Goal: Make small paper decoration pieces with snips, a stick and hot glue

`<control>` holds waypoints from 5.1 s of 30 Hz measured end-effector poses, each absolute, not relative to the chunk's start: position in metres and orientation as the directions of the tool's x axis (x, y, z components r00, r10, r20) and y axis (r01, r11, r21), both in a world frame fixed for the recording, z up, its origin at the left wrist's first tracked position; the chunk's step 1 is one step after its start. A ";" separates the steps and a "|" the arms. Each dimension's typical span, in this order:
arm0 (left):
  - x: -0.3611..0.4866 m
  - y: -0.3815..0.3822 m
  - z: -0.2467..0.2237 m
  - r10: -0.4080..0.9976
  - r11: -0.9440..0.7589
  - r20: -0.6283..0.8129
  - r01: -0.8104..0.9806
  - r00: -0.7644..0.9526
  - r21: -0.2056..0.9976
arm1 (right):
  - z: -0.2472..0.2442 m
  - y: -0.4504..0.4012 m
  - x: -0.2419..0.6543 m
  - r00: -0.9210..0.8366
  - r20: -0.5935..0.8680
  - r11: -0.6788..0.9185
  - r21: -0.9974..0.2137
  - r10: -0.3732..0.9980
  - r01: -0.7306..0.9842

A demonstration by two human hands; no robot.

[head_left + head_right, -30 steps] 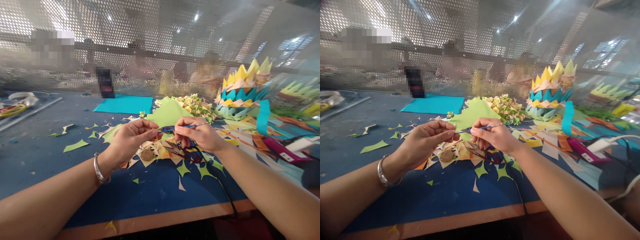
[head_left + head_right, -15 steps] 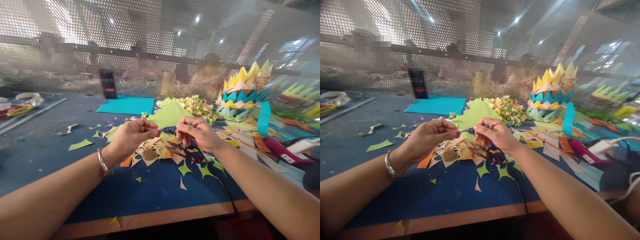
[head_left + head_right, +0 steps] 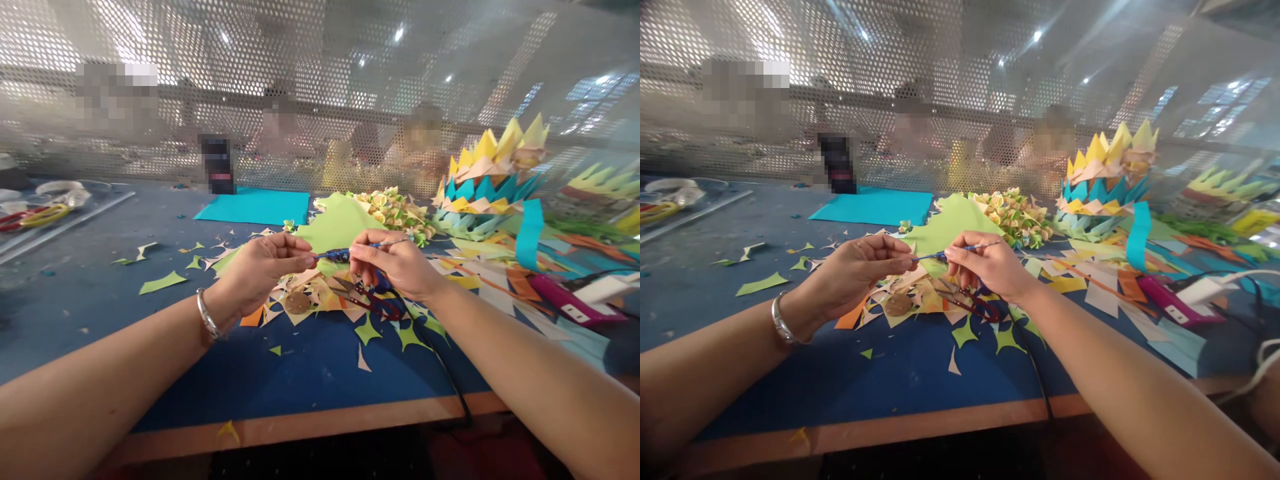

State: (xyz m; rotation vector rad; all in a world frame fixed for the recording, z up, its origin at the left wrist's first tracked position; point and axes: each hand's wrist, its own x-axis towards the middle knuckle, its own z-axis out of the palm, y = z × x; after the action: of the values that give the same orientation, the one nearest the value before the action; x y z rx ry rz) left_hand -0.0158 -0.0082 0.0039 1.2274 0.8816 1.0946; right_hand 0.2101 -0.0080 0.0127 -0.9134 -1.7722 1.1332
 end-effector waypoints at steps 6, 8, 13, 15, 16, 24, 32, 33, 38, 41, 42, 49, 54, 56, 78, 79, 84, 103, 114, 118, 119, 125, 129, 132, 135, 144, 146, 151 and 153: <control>-0.013 -0.012 0.006 0.974 0.146 -0.091 -0.270 0.207 0.952 | 0.012 -0.008 0.209 -0.404 0.263 0.336 -0.934 0.876 0.121; -0.012 -0.013 0.007 0.973 0.179 -0.125 -0.292 0.195 0.940 | 0.012 -0.008 0.209 -0.407 0.269 0.342 -0.933 0.873 0.117; -0.012 -0.013 0.008 0.973 0.178 -0.122 -0.301 0.196 0.937 | 0.011 -0.007 0.209 -0.405 0.269 0.343 -0.931 0.874 0.124; -0.013 -0.011 0.007 0.975 0.169 -0.114 -0.302 0.192 0.938 | 0.011 -0.006 0.210 -0.398 0.273 0.343 -0.932 0.876 0.116; -0.014 -0.010 0.007 0.976 0.163 -0.109 -0.304 0.189 0.939 | 0.011 -0.006 0.210 -0.394 0.279 0.348 -0.931 0.876 0.114; -0.020 -0.001 0.005 0.993 0.063 -0.029 -0.308 0.115 0.949 | 0.014 -0.003 0.215 -0.280 0.329 0.365 -0.927 0.902 0.088; -0.021 -0.002 0.003 0.988 0.049 -0.006 -0.277 0.155 0.960 | 0.012 -0.003 0.215 -0.289 0.320 0.361 -0.928 0.902 0.098; -0.021 -0.002 0.002 0.987 0.052 -0.006 -0.280 0.162 0.958 | 0.011 -0.003 0.214 -0.291 0.321 0.362 -0.927 0.901 0.101; -0.019 -0.003 0.001 0.984 0.063 -0.014 -0.274 0.175 0.960 | 0.010 -0.002 0.214 -0.289 0.324 0.370 -0.922 0.901 0.119; -0.019 -0.002 0.001 0.983 0.052 -0.002 -0.267 0.186 0.962 | 0.010 -0.002 0.215 -0.302 0.334 0.384 -0.915 0.893 0.124; -0.019 -0.002 0.001 0.982 0.051 -0.001 -0.265 0.187 0.963 | 0.009 -0.002 0.215 -0.307 0.335 0.387 -0.914 0.891 0.125; -0.019 -0.003 0.002 0.983 0.052 -0.002 -0.268 0.183 0.962 | 0.011 -0.003 0.214 -0.312 0.339 0.392 -0.911 0.888 0.126; -0.018 -0.005 0.003 0.984 0.057 -0.009 -0.269 0.177 0.961 | 0.012 -0.004 0.213 -0.312 0.334 0.389 -0.911 0.890 0.135; -0.018 -0.005 0.003 0.984 0.053 -0.004 -0.268 0.180 0.962 | 0.012 -0.004 0.213 -0.311 0.338 0.393 -0.910 0.888 0.133; -0.011 -0.013 0.005 0.987 -0.140 0.152 -0.183 0.057 0.973 | 0.010 -0.014 0.207 -0.326 0.440 0.522 -0.820 0.837 0.233; -0.010 -0.013 0.004 0.986 -0.148 0.160 -0.188 0.051 0.971 | 0.010 -0.015 0.207 -0.322 0.460 0.544 -0.799 0.828 0.258; -0.009 -0.012 0.004 0.983 -0.175 0.184 -0.210 0.021 0.962 | 0.011 -0.023 0.203 -0.316 0.563 0.646 -0.655 0.763 0.392; -0.008 -0.011 0.004 1.000 -0.010 0.009 -0.420 -0.005 0.908 | 0.007 -0.027 0.194 -0.433 0.763 0.831 -0.238 0.481 0.503; -0.009 -0.014 0.007 0.996 -0.085 0.071 -0.287 -0.061 0.954 | 0.005 -0.028 0.189 -0.516 0.782 0.866 -0.058 0.349 0.496; -0.009 -0.015 0.008 0.990 -0.136 0.122 -0.239 -0.070 0.962 | 0.004 -0.030 0.189 -0.530 0.782 0.859 -0.015 0.329 0.512; -0.009 -0.015 0.008 0.988 -0.146 0.131 -0.236 -0.077 0.961 | 0.004 -0.030 0.189 -0.530 0.783 0.857 -0.009 0.327 0.515; -0.006 -0.013 0.007 0.975 -0.212 0.187 -0.261 -0.118 0.942 | 0.004 -0.031 0.188 -0.539 0.777 0.852 0.006 0.326 0.523; -0.005 -0.010 0.006 0.971 -0.223 0.193 -0.249 -0.140 0.942 | 0.005 -0.032 0.188 -0.534 0.778 0.841 0.011 0.332 0.540; -0.006 -0.009 0.006 0.980 -0.169 0.141 -0.219 -0.140 0.961 | 0.006 -0.032 0.188 -0.524 0.776 0.835 -0.006 0.351 0.550; -0.007 -0.009 0.006 0.986 -0.134 0.106 -0.226 -0.129 0.965 | 0.006 -0.031 0.188 -0.521 0.775 0.834 -0.016 0.359 0.551; -0.010 -0.004 0.004 0.994 -0.061 0.032 -0.296 -0.104 0.953 | 0.007 -0.025 0.195 -0.528 0.715 0.812 -0.094 0.458 0.577; -0.011 -0.003 0.005 0.995 -0.047 0.017 -0.300 -0.103 0.953 | 0.008 -0.023 0.199 -0.546 0.681 0.806 -0.112 0.488 0.581; -0.012 -0.003 0.006 0.997 -0.049 0.027 -0.313 -0.076 0.948 | 0.012 -0.019 0.206 -0.668 0.460 0.787 -0.122 0.585 0.605; -0.012 -0.004 0.006 0.998 -0.037 0.020 -0.318 -0.057 0.947 | 0.013 -0.018 0.207 -0.690 0.375 0.772 -0.127 0.619 0.623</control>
State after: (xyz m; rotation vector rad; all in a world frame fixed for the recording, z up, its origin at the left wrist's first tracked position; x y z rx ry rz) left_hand -0.0122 -0.0041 0.0058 0.9602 0.9895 1.4053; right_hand 0.2074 -0.0184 0.0134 -0.9433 -2.5673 -0.0142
